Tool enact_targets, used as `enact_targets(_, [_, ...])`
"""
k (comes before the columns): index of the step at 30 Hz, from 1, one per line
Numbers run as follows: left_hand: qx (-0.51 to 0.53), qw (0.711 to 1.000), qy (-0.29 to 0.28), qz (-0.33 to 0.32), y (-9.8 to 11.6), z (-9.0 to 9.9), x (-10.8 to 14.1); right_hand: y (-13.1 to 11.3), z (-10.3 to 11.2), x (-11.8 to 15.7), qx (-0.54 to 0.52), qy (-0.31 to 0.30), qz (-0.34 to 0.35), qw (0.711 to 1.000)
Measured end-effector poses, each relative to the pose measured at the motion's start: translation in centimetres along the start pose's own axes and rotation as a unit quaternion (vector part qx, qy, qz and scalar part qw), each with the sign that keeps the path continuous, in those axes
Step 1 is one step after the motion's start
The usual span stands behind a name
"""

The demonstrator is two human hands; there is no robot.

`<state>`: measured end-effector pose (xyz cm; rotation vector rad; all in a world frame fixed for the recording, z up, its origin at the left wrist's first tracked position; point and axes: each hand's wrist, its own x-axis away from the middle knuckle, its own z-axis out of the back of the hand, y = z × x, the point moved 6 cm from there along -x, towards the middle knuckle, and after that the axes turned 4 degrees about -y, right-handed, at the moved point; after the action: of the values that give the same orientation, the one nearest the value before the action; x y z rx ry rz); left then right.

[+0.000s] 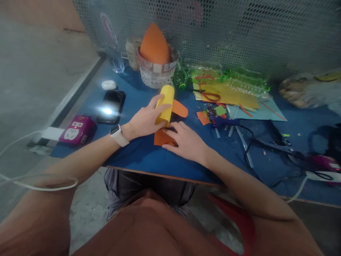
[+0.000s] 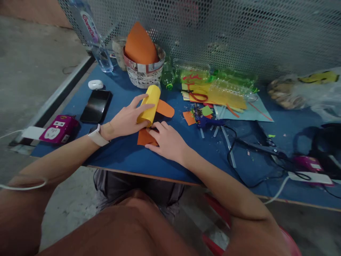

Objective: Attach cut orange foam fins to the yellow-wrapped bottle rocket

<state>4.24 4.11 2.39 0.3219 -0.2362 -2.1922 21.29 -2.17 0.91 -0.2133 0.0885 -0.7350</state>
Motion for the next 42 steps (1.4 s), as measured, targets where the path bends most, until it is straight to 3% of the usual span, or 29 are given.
enact_targets(7, [0.031,0.999,0.026,-0.015,-0.4,-0.5,-0.3,-0.8,0.1,0.2,0.027,0.0,0.009,1.0])
enact_targets(13, [0.096,0.99,0.063,-0.08,-1.1,-0.8,-0.2,-1.7,0.2,0.4,0.001,-0.01,0.075,0.997])
enact_targets(18, [0.097,0.989,0.075,-0.084,-1.4,-1.0,-0.4,-2.5,-0.3,0.7,0.007,-0.034,0.122,0.992])
enact_targets(25, [0.059,0.995,0.06,-0.044,-1.7,-1.0,-1.3,-1.8,-0.7,0.3,0.0,0.005,0.03,1.0])
enact_targets(34, [0.06,0.994,0.046,-0.074,-2.3,-0.4,-1.5,-1.5,-0.5,0.4,0.007,0.017,0.04,0.999])
enact_targets(42, [0.012,0.996,0.047,-0.07,-2.9,0.3,-1.5,-0.3,0.2,0.2,0.028,0.007,-0.042,0.999])
